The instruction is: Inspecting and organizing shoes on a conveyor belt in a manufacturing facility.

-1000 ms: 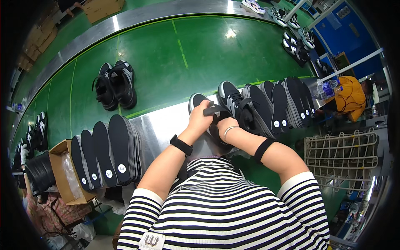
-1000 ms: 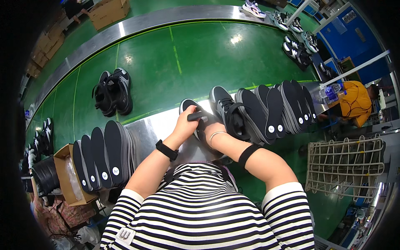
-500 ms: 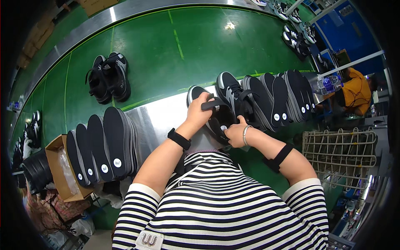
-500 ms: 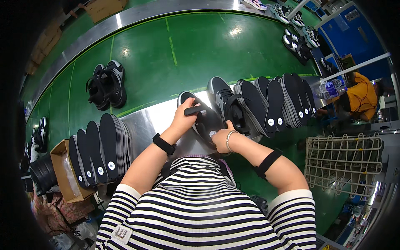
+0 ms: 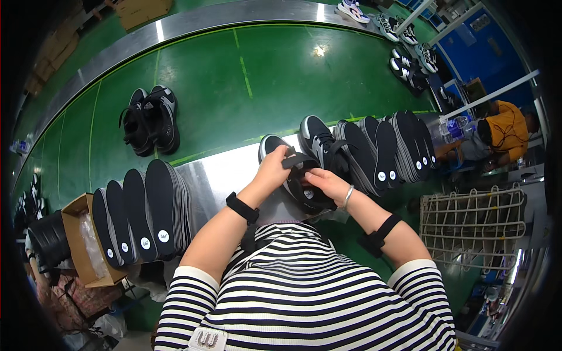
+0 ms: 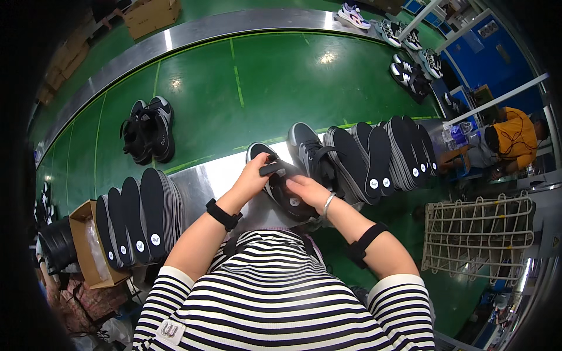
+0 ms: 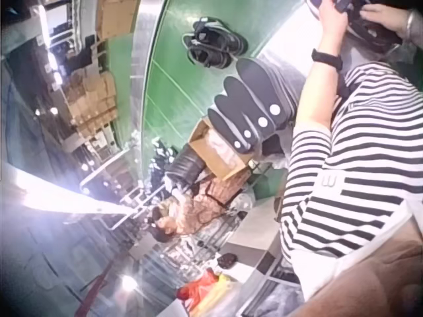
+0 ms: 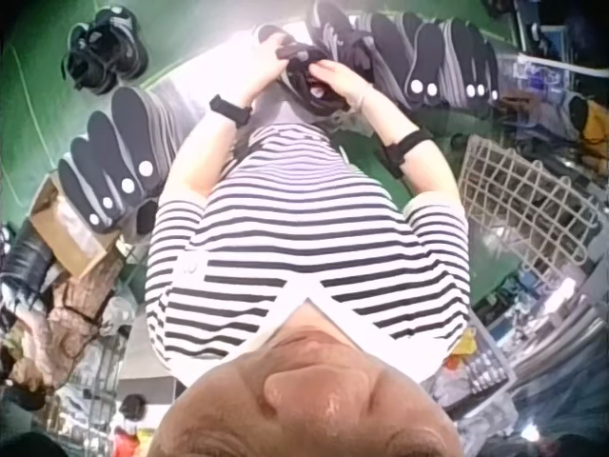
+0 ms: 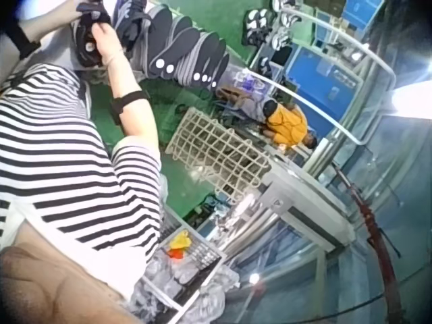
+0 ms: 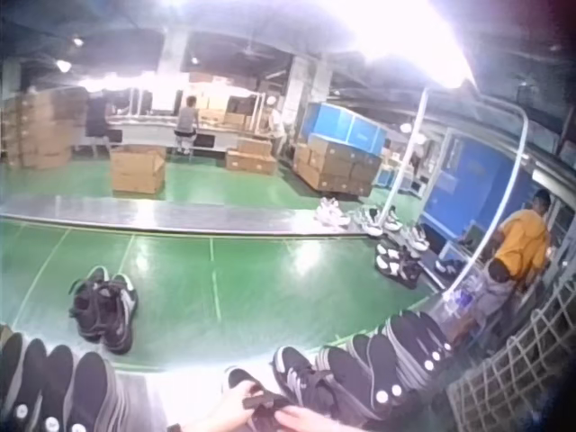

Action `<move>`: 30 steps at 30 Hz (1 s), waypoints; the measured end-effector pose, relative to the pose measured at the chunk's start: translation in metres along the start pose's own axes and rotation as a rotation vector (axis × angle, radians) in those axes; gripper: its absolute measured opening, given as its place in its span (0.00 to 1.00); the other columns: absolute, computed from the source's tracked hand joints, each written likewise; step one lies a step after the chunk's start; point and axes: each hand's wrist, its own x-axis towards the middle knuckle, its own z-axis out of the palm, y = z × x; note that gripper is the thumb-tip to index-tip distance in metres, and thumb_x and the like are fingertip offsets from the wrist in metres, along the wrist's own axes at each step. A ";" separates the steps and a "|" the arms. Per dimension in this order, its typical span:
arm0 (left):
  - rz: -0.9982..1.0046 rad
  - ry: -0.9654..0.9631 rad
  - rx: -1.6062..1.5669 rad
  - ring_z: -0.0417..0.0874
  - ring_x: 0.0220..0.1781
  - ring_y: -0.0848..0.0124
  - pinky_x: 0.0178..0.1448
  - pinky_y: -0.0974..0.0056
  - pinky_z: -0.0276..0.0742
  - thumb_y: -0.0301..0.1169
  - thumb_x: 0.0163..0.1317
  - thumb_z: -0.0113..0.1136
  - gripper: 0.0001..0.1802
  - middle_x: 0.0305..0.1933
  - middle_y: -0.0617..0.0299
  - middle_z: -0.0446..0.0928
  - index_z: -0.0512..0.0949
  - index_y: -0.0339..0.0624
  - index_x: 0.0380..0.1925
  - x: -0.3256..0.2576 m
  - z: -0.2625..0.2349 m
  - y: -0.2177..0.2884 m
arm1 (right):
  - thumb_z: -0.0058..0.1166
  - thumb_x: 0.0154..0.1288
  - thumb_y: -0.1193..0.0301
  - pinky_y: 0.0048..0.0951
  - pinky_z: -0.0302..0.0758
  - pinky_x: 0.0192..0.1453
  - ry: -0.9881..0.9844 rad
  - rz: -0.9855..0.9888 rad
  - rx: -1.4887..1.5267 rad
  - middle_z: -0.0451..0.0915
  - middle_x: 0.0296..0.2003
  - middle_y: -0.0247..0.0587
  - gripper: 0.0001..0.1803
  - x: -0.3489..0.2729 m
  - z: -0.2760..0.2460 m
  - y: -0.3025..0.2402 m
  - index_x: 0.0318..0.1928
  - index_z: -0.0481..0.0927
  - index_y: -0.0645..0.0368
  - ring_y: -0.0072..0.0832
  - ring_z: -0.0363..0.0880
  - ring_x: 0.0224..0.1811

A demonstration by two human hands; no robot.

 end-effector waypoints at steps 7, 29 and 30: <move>-0.088 -0.069 -0.077 0.75 0.36 0.64 0.39 0.65 0.70 0.29 0.54 0.49 0.11 0.31 0.52 0.75 0.70 0.34 0.36 0.003 -0.001 -0.009 | 0.52 0.55 0.70 0.24 0.69 0.31 0.384 -0.013 0.297 0.75 0.20 0.38 0.09 0.015 0.031 0.004 0.27 0.75 0.65 0.25 0.72 0.20; -0.001 -0.069 0.220 0.78 0.29 0.60 0.34 0.62 0.72 0.29 0.54 0.48 0.08 0.26 0.57 0.77 0.75 0.43 0.33 -0.124 -0.123 0.079 | 0.54 0.50 0.69 0.36 0.58 0.50 0.069 -0.716 -0.960 0.75 0.25 0.34 0.09 -0.044 0.093 -0.050 0.33 0.75 0.57 0.31 0.72 0.31; -0.056 0.080 0.281 0.78 0.29 0.61 0.34 0.63 0.73 0.29 0.54 0.48 0.09 0.27 0.56 0.77 0.75 0.42 0.33 -0.134 -0.141 0.071 | 0.54 0.50 0.67 0.37 0.58 0.52 0.031 -0.676 -1.019 0.76 0.27 0.34 0.12 -0.044 0.095 -0.048 0.36 0.75 0.57 0.31 0.73 0.34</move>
